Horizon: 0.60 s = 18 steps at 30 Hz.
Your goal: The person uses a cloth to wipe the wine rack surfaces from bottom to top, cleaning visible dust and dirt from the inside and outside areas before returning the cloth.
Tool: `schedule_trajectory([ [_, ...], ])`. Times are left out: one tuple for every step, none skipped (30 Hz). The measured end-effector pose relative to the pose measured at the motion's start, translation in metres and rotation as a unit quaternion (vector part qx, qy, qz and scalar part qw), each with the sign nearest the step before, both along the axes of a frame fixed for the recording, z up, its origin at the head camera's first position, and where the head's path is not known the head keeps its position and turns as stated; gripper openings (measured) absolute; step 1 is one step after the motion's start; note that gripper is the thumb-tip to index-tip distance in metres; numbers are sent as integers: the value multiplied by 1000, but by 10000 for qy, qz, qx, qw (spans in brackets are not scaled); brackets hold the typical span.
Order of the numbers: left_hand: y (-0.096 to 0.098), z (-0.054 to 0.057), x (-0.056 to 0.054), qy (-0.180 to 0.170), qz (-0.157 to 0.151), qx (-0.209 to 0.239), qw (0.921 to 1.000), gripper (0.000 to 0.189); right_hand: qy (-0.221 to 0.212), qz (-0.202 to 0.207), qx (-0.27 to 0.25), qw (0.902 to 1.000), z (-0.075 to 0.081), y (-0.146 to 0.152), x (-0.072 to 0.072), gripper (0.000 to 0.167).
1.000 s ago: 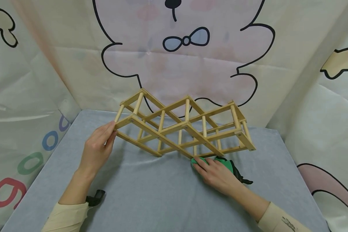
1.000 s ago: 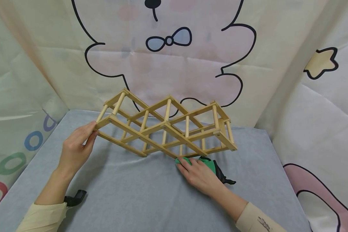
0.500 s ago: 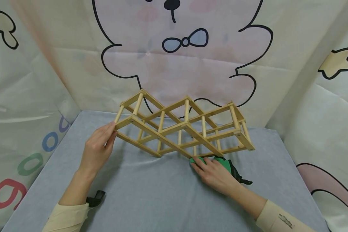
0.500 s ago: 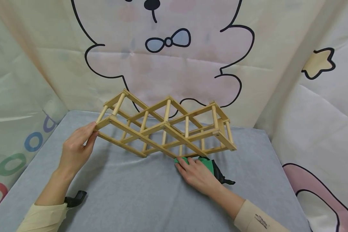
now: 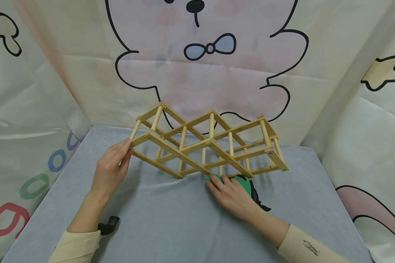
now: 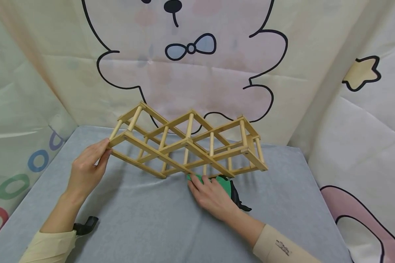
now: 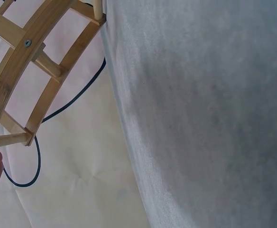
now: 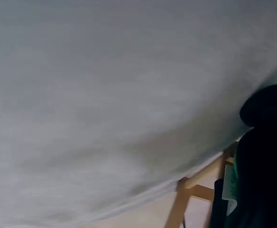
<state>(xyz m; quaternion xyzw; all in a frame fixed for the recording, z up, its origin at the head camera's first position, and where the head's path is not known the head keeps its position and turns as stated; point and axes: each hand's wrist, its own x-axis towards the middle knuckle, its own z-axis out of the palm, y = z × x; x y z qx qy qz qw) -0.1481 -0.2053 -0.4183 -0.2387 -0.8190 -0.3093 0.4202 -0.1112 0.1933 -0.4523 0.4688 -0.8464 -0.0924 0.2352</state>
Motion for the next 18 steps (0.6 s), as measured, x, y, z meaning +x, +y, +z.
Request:
schedule_trajectory([
  [0,0,0,1,8,-3,10000,48,66,13,-41,10000,1,-3,-1,58],
  [0,0,0,2,16,-5,10000,48,132,31,-89,9999,3,-7,-2,56],
  [0,0,0,1,20,-4,10000,48,194,52,-147,9997,4,-10,-2,55],
  [0,0,0,0,24,-8,10000,48,263,70,-206,9994,5,-13,-3,54],
  [0,0,0,-4,26,-7,10000,48,329,95,-267,9991,6,-16,-4,53],
  [0,0,0,-9,35,-15,10000,48,403,120,-318,9986,7,-20,-5,52],
  [0,0,0,-14,40,-19,10000,48,452,135,-370,9982,8,-22,-5,51],
  [0,0,0,-20,41,-26,10000,48,498,142,-399,9979,8,-25,-6,50],
  [-1,0,1,-6,51,-43,10000,49,545,142,-415,9975,9,-27,-6,48],
  [-1,0,1,-6,60,-56,10000,49,580,136,-424,9973,10,-30,-6,48],
  [-1,0,1,-10,65,-62,10000,50,610,118,-420,9972,10,-32,-6,47],
  [-1,1,1,-11,63,-73,10000,50,636,87,-411,9971,10,-33,-5,48],
  [-1,0,1,-11,60,-71,10000,50,659,54,-399,9970,10,-35,-5,49],
  [-1,0,1,-8,55,-66,10000,50,695,20,-374,9969,10,-36,-5,50],
  [-1,0,1,-5,49,-52,10000,51,732,-13,-350,9967,9,-37,-5,52],
  [-1,0,0,-23,34,-30,10000,50,770,-33,-342,9964,8,-38,-5,53],
  [-1,0,0,-21,25,-16,10000,50,812,-49,-329,9961,7,-40,-5,54],
  [0,0,0,-17,18,-4,10000,50,847,-59,-318,9959,6,-41,-5,55],
])
